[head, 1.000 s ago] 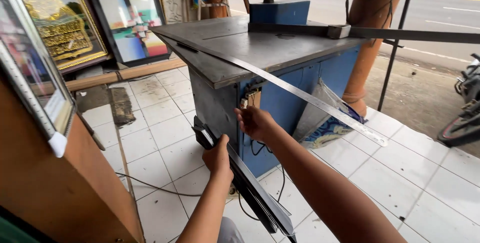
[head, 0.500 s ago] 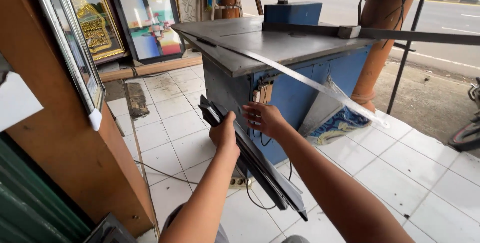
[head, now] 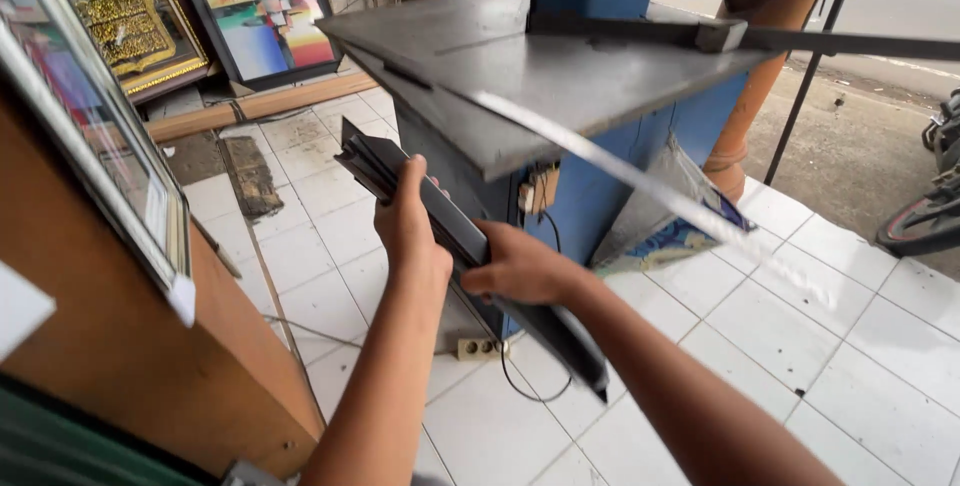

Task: Measuring and marking frame strips with a ruler and pen on a miter cutting station.

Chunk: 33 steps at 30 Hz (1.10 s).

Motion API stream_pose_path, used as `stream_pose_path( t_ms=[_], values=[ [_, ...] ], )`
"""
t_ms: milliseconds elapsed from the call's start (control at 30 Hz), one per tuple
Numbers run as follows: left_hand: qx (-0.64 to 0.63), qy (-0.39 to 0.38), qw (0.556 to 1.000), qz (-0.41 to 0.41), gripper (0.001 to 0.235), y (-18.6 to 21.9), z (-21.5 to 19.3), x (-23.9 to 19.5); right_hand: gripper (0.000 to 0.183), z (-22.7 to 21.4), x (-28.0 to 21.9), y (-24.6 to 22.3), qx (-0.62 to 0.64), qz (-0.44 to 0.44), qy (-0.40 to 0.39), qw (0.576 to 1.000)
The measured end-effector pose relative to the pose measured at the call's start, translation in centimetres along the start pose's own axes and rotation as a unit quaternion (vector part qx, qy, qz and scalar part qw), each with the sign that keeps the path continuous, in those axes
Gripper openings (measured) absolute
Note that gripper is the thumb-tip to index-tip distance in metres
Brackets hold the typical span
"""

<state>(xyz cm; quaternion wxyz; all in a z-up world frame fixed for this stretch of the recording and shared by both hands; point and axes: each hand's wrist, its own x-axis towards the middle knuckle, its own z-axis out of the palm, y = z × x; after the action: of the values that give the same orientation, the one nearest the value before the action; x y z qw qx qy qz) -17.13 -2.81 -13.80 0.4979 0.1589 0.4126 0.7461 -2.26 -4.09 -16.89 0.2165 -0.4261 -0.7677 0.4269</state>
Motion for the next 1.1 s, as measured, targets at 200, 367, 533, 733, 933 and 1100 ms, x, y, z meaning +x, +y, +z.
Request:
stream_pose_path(
  t_ms=[200, 367, 533, 733, 933, 1100],
  values=[
    [0.141, 0.010, 0.989, -0.037, 0.090, 8.1, 7.1, -2.9, 0.048, -1.8, -1.3, -9.5, 0.153, 0.081, 0.094, 0.980],
    [0.145, 0.059, 0.977, -0.147, 0.053, 14.1, 10.3, -3.6, 0.036, -7.4, -2.3, -17.9, 0.178, 0.151, -0.014, 0.972],
    [0.086, 0.139, 0.974, -0.157, 0.049, 20.1, 13.6, -4.1, 0.056, -12.7, -1.7, -23.6, 0.186, 0.100, -0.103, 0.972],
    [0.151, 0.198, 0.956, -0.158, 0.034, 27.1, 18.3, -5.4, 0.045, -16.7, 4.2, -21.4, 0.151, 0.247, -0.038, 0.956],
    [0.175, 0.214, 0.950, -0.147, 0.036, 25.3, 18.7, 1.4, 0.033, -17.2, 15.8, -18.4, -0.102, 0.294, 0.090, 0.946],
    [0.243, 0.116, 0.944, -0.190, 0.057, 19.0, 17.4, 14.5, 0.031, -14.7, 27.1, -9.5, -0.225, 0.190, 0.025, 0.956]
  ],
)
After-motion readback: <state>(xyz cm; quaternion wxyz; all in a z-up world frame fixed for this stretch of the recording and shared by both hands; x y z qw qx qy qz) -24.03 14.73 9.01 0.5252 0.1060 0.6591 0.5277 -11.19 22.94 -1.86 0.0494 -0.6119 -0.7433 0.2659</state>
